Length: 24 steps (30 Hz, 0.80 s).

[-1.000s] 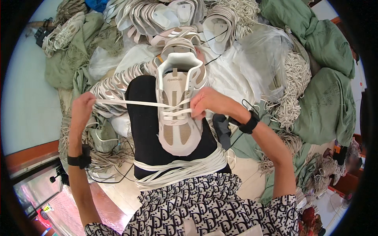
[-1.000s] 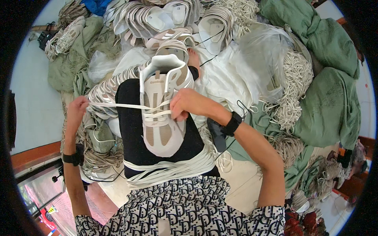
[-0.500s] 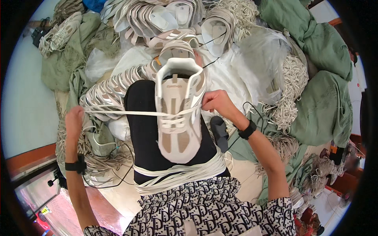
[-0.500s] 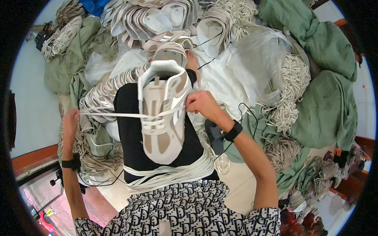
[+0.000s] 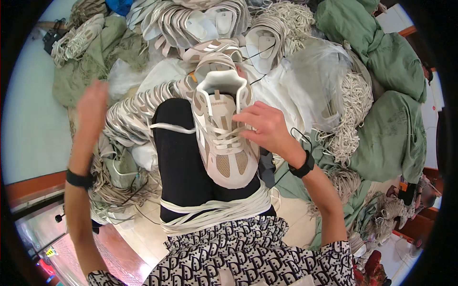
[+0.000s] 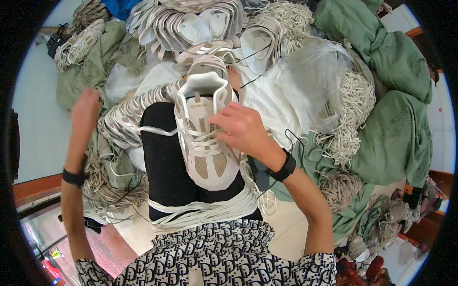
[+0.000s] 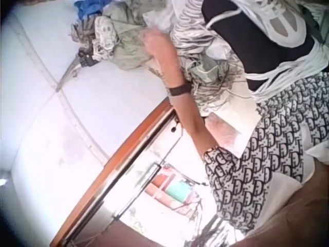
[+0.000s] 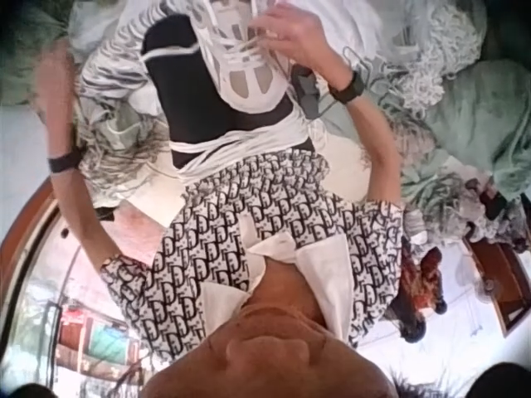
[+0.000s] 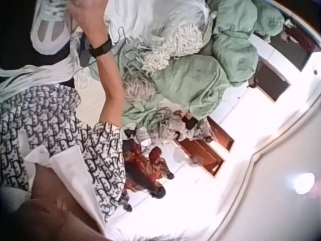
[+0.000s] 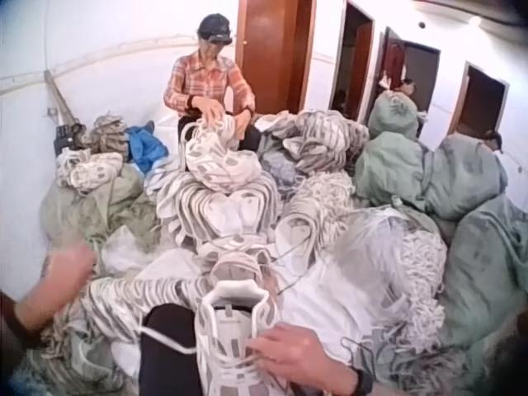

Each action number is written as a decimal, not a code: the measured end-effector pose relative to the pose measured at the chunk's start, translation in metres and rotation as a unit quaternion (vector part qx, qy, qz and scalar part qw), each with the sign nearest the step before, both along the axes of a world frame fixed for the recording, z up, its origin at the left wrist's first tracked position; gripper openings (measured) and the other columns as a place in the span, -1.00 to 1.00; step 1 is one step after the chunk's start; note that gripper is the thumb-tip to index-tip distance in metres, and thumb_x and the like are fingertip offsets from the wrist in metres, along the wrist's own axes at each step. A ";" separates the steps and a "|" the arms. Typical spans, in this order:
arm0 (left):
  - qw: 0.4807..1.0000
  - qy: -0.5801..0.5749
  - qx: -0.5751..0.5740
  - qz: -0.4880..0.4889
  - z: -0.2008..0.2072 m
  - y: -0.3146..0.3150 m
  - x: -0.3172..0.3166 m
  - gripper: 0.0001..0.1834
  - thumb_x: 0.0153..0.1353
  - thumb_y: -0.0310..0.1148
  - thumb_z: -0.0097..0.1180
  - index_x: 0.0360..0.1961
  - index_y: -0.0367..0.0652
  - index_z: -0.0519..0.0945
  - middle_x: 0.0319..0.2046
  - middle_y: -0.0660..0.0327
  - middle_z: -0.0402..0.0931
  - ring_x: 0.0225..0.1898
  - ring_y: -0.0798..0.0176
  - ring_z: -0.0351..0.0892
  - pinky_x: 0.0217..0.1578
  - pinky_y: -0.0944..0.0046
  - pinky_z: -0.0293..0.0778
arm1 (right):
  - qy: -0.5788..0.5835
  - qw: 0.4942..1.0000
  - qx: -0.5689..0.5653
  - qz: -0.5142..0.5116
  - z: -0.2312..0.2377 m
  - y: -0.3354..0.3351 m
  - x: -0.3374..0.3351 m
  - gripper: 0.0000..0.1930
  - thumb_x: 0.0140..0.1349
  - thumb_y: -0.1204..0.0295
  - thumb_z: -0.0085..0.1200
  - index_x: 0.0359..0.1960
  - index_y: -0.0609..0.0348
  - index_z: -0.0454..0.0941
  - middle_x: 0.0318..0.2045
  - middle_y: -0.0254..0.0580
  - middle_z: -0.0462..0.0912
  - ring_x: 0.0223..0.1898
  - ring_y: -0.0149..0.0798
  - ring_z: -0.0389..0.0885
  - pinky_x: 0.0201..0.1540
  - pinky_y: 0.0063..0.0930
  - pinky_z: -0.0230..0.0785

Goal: The recorder is lacing a white and tan athletic shoe while sitting among many shoe components.

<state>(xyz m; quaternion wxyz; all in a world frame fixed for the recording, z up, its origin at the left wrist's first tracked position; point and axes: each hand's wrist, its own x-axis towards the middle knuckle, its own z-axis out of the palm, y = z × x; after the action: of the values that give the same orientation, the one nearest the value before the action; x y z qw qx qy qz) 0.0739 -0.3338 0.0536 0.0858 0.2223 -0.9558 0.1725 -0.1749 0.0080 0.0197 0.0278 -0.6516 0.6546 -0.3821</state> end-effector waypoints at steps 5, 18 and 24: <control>0.923 0.113 0.230 -0.286 0.009 0.169 -0.072 -0.62 -0.19 -0.41 0.25 -0.25 -0.13 0.51 -0.28 0.14 0.43 -0.19 0.06 0.40 -0.17 0.17 0.36 | 0.062 0.997 0.041 -0.036 0.000 0.011 -0.007 -0.60 -0.40 0.49 0.26 -0.34 0.08 0.60 -0.66 -0.31 0.48 -0.57 -0.22 0.43 -0.52 -0.43 0.32; 0.912 0.096 0.242 -0.318 -0.021 0.183 -0.102 -0.88 -0.11 -0.47 0.11 -0.50 -0.15 0.44 -0.53 0.20 0.35 -0.38 0.12 0.36 -0.37 0.21 0.28 | 0.213 0.969 0.122 -0.024 0.004 0.015 -0.017 -0.88 -0.22 0.40 0.07 -0.71 0.09 0.38 -0.75 -0.28 0.41 -0.62 -0.19 0.48 -0.61 -0.34 0.28; 0.900 0.071 0.397 -0.168 -0.023 0.186 -0.086 -0.89 0.01 -0.44 0.08 -0.48 -0.22 0.42 -0.55 0.13 0.41 -0.39 0.03 0.41 -0.36 0.18 0.32 | 0.071 0.969 0.176 -0.161 -0.014 0.041 -0.068 -0.94 -0.06 0.48 0.06 -0.55 0.19 0.53 -0.74 -0.30 0.47 -0.70 -0.39 0.43 -0.65 -0.52 0.22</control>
<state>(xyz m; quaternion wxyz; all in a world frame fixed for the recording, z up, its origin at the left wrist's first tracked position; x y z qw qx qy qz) -0.0126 -0.1479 0.0310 0.0853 0.0859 -0.9595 -0.2545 -0.2434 0.0491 0.0058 0.0334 -0.5481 0.8081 -0.2133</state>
